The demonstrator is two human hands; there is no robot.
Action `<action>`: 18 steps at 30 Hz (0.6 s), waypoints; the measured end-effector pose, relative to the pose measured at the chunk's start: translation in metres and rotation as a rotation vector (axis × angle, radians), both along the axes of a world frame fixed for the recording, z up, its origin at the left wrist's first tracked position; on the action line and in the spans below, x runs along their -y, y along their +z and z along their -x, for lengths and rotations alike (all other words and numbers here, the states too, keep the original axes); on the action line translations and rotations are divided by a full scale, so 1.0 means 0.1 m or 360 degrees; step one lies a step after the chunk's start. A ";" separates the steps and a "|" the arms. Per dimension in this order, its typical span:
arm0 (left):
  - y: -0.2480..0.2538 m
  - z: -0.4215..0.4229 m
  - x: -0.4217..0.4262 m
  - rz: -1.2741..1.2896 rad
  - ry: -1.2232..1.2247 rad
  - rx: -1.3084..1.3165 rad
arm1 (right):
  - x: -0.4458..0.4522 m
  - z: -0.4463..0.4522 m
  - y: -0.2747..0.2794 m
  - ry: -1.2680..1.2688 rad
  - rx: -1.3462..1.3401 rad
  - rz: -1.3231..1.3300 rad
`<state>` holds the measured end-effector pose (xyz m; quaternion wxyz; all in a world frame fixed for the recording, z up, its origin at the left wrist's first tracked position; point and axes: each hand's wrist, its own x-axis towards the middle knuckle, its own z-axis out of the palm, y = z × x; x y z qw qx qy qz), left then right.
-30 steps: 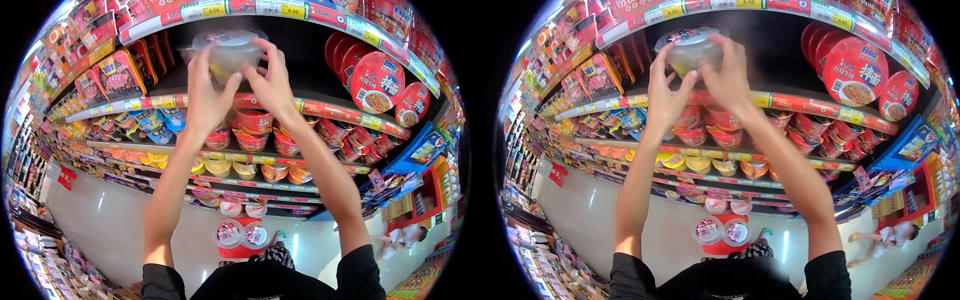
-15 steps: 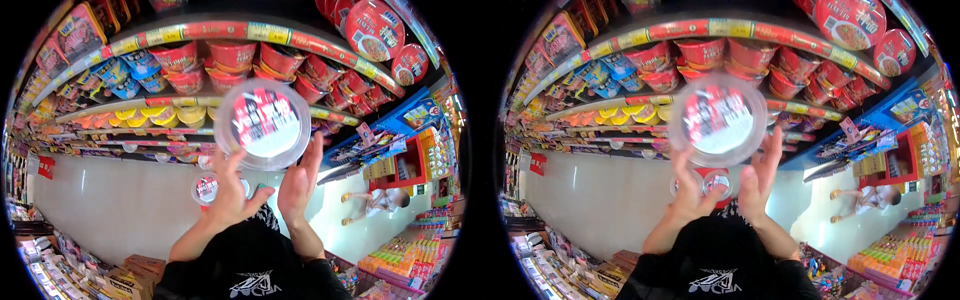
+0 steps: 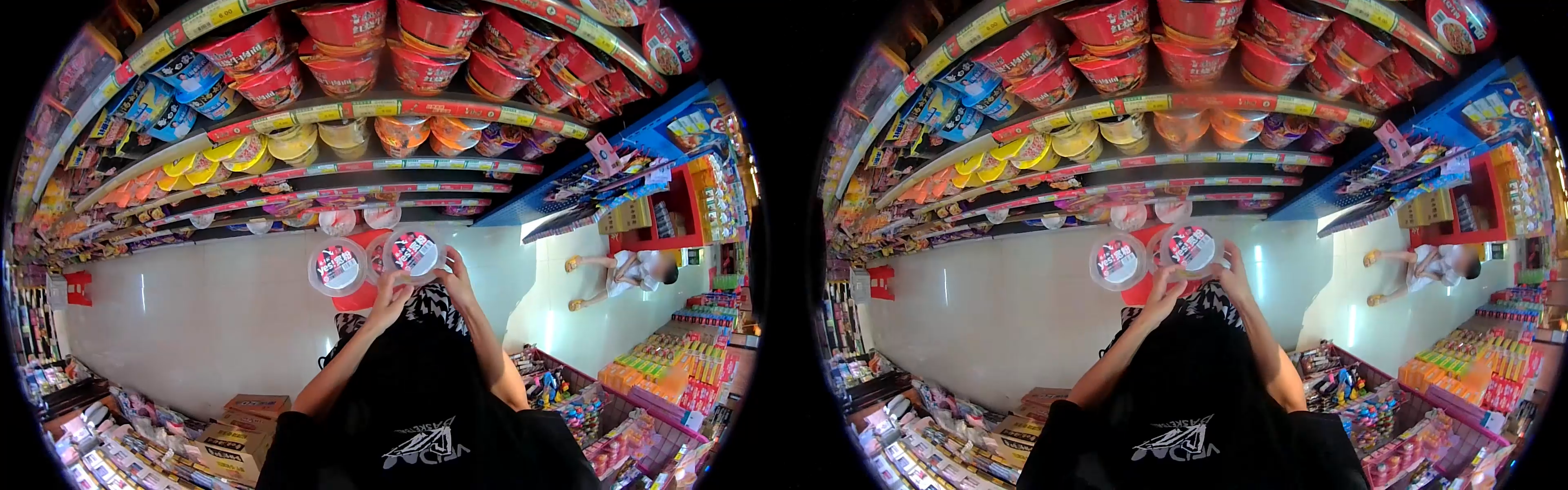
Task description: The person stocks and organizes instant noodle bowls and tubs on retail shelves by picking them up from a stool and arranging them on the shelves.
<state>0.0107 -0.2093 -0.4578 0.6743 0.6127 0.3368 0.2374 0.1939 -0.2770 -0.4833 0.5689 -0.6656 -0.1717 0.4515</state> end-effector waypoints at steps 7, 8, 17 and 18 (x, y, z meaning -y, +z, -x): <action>-0.38 0.24 0.11 -0.0008 0.0001 -0.0112 | -0.10 0.06 -0.22 0.0267 -0.0067 -0.0105; -0.40 0.27 0.10 0.0000 0.0004 -0.0133 | -0.11 0.07 -0.21 0.0249 -0.0068 -0.0109; -0.40 0.36 0.04 -0.0046 0.0007 -0.0197 | -0.11 0.12 -0.48 0.0323 0.0106 -0.0203; -0.39 0.37 0.05 -0.0105 0.0001 -0.0232 | -0.12 0.12 -0.44 0.0354 0.0072 -0.0205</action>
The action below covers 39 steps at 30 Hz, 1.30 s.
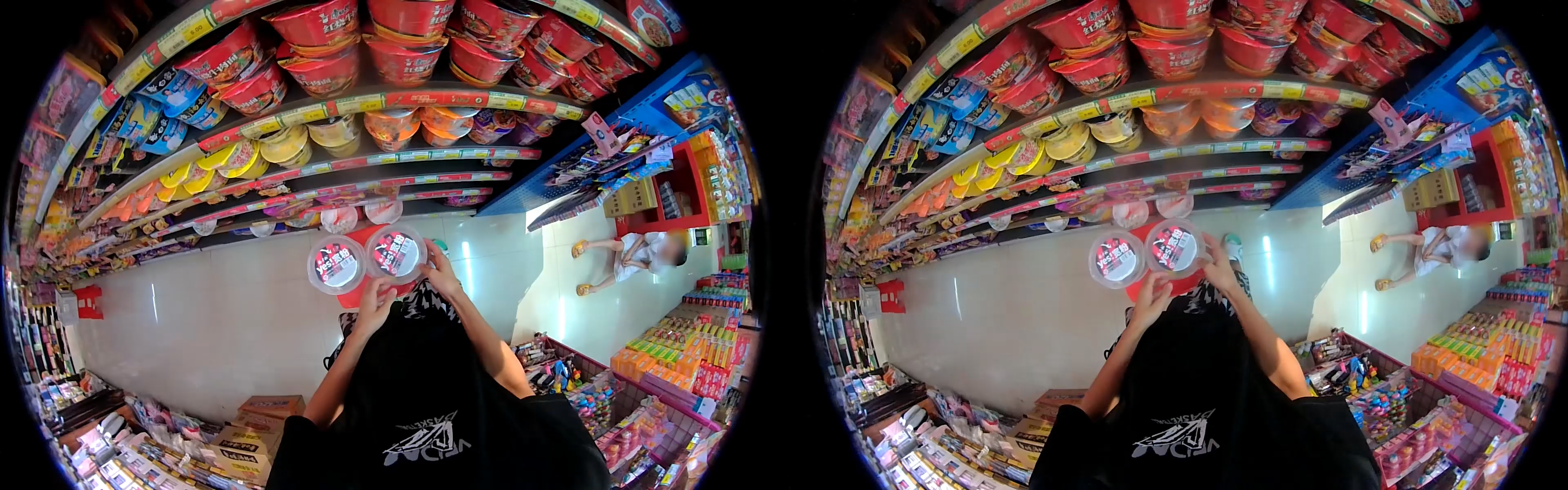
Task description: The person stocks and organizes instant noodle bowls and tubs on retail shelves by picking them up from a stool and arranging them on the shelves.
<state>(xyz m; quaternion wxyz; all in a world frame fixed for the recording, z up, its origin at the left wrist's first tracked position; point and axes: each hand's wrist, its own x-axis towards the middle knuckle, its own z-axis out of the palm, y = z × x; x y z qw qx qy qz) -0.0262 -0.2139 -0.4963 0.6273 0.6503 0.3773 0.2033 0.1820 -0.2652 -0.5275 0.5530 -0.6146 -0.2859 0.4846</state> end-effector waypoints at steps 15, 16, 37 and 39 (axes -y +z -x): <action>0.13 0.07 -0.09 -0.0190 -0.0100 -0.0257 | 0.02 0.09 0.10 -0.0054 -0.0157 -0.0013; 0.18 0.08 -0.10 -0.0175 -0.0157 -0.0285 | 0.02 0.09 0.15 -0.0070 -0.0145 0.0012; 4.15 -0.24 -2.86 -0.1429 0.0551 0.0639 | -1.62 -0.33 3.91 -0.0028 0.1573 -0.1510; 4.54 -0.38 -3.58 -0.2018 0.0710 0.0594 | -2.06 -0.26 4.46 -0.0001 0.1872 -0.1825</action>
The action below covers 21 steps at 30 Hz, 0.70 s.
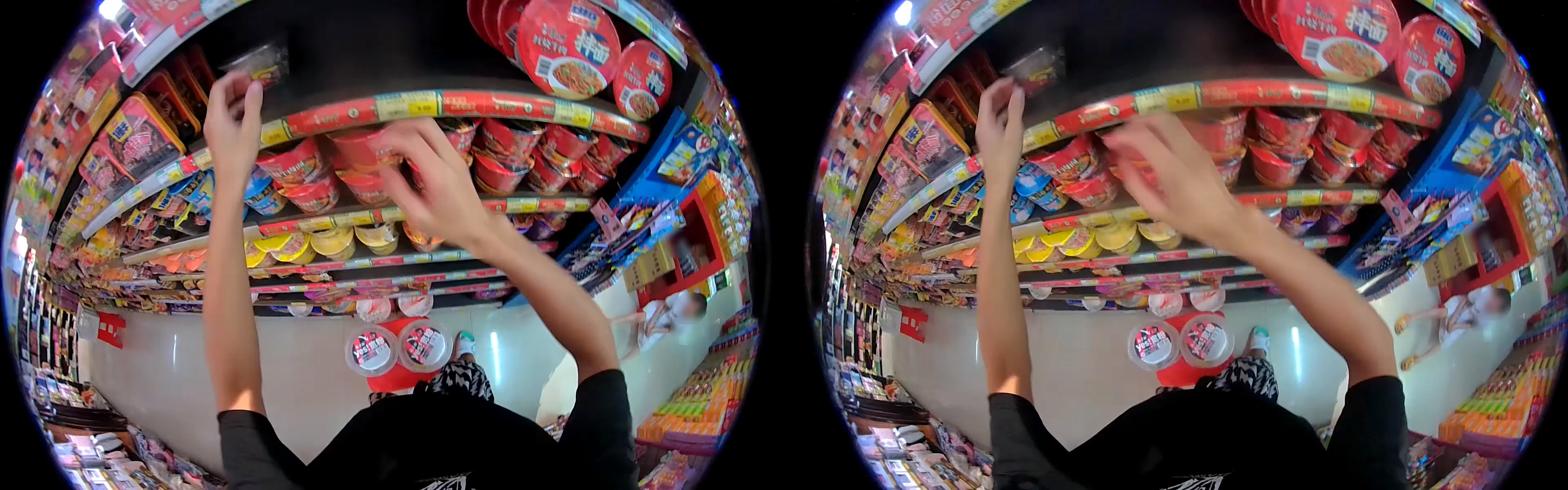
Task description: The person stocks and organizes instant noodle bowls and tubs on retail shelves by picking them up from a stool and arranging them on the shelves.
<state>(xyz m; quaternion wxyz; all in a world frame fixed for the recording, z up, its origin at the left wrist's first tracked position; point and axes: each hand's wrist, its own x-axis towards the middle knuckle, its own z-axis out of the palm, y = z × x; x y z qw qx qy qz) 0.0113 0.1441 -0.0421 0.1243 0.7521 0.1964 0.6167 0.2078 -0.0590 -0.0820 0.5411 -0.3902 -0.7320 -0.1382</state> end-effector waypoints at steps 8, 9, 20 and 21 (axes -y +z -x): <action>0.06 -0.24 -1.20 0.0331 0.1113 -0.0483 | -1.88 0.08 0.69 -0.0580 0.0393 0.0116; 0.06 -0.25 -1.20 0.0275 0.1086 -0.0507 | -1.95 0.13 0.71 -0.0584 0.0372 0.0184; 0.10 -0.24 -0.94 0.0205 0.0984 -0.0343 | -2.03 0.34 0.66 -0.0623 0.0268 0.0679; 0.09 -0.22 -0.96 0.0211 0.0955 -0.0312 | -2.05 0.35 0.65 -0.0638 0.0278 0.0696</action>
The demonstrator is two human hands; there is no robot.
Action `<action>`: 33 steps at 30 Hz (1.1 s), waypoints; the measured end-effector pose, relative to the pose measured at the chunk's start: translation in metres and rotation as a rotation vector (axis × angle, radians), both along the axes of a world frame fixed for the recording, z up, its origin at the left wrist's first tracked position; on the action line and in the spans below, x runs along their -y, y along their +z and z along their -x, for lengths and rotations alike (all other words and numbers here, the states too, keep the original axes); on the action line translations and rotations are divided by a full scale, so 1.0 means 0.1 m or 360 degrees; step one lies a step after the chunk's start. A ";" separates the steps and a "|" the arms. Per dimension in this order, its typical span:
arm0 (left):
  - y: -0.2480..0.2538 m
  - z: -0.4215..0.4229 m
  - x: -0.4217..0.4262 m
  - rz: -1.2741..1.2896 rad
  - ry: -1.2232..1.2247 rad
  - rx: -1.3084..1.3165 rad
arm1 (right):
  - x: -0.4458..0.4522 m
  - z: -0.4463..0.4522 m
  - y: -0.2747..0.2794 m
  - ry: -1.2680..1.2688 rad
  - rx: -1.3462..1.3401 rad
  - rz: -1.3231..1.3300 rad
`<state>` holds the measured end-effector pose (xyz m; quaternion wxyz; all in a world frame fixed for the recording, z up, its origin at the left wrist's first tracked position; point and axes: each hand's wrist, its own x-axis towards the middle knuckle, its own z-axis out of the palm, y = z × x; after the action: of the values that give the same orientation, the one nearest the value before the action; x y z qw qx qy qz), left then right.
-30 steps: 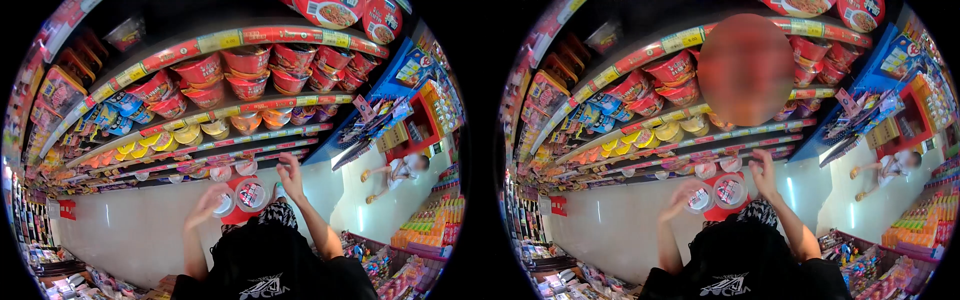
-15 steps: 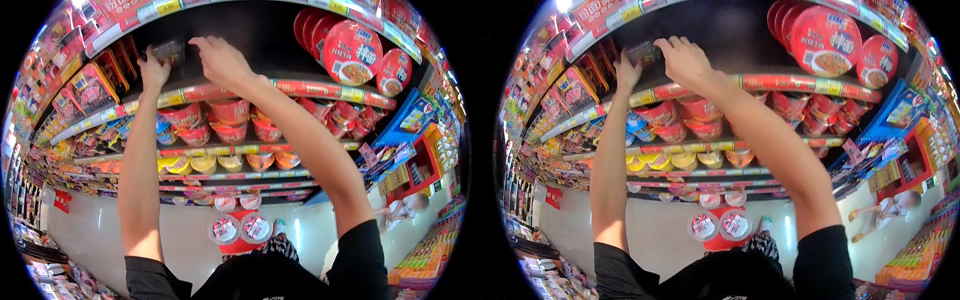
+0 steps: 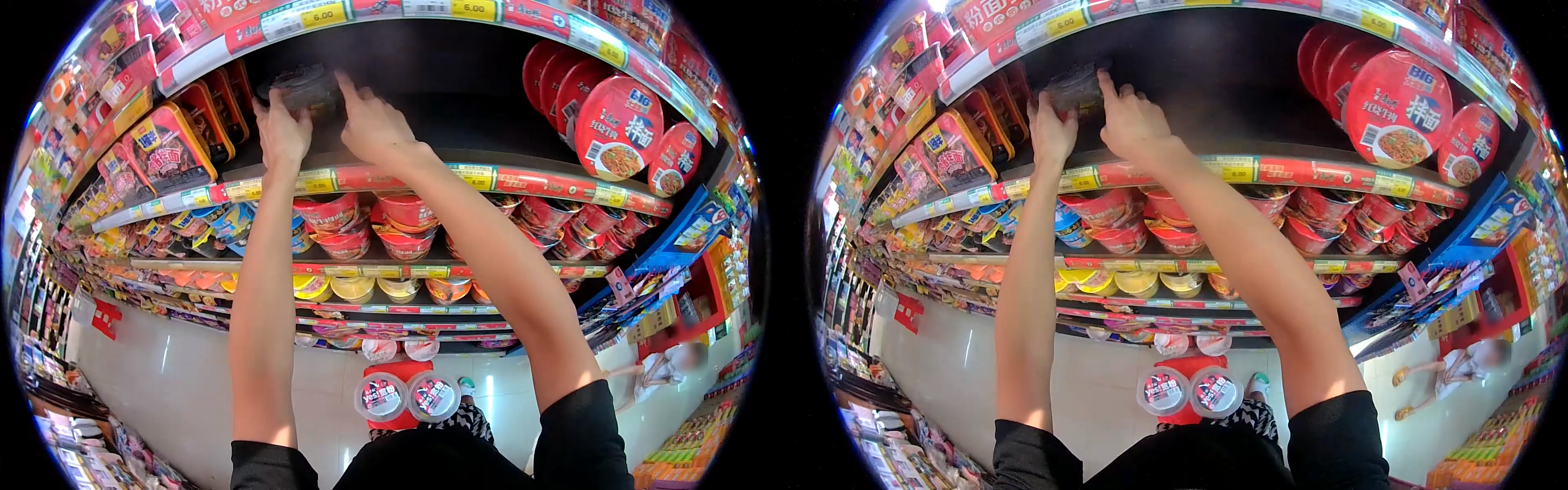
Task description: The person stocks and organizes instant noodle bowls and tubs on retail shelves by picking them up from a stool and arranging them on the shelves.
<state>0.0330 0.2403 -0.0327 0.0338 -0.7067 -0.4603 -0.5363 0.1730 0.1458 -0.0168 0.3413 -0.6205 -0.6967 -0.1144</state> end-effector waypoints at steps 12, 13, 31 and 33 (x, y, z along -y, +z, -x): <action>-0.04 0.07 -0.12 -0.0106 -0.0074 0.0236 | -0.09 -0.01 -0.04 -0.0002 0.0035 0.0127; 0.00 0.04 -0.02 -0.0061 -0.0072 0.0291 | -0.07 0.01 -0.02 -0.0006 0.0036 0.0151; 0.02 0.05 0.07 -0.0083 -0.0031 0.0614 | -0.09 0.00 -0.05 -0.0026 0.0001 0.0063; 0.04 0.06 0.11 -0.0016 -0.0044 0.0632 | -0.08 -0.01 -0.02 -0.0036 -0.0017 0.0263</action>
<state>0.0275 0.2291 -0.0285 -0.0616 -0.5932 -0.4455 -0.6678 0.1741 0.1541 -0.0193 0.2913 -0.6551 -0.6948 -0.0571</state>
